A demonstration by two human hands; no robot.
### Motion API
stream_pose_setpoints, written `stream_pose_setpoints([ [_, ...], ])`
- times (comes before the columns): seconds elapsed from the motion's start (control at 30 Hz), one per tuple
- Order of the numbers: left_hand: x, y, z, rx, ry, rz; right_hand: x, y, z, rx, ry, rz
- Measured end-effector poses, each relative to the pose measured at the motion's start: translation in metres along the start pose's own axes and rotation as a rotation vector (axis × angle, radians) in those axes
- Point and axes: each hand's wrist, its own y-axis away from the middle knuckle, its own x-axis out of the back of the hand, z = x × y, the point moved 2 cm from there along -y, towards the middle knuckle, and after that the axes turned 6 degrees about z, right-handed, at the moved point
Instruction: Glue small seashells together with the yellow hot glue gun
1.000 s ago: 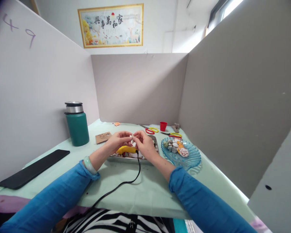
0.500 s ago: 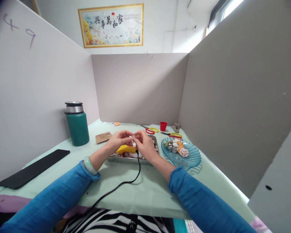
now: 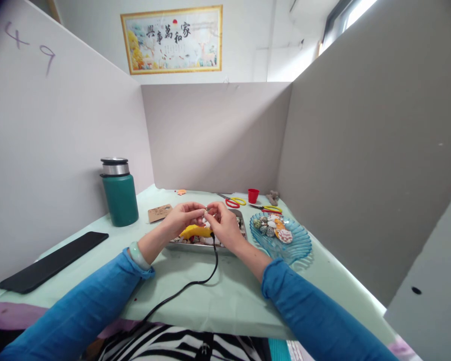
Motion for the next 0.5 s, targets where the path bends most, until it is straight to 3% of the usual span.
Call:
stream_pose_setpoints([
  [0.5,0.0032,-0.0009,-0.0022,0.005,-0.062,-0.018,0.0002,-0.0006,-0.0003,0.009,0.016,0.023],
])
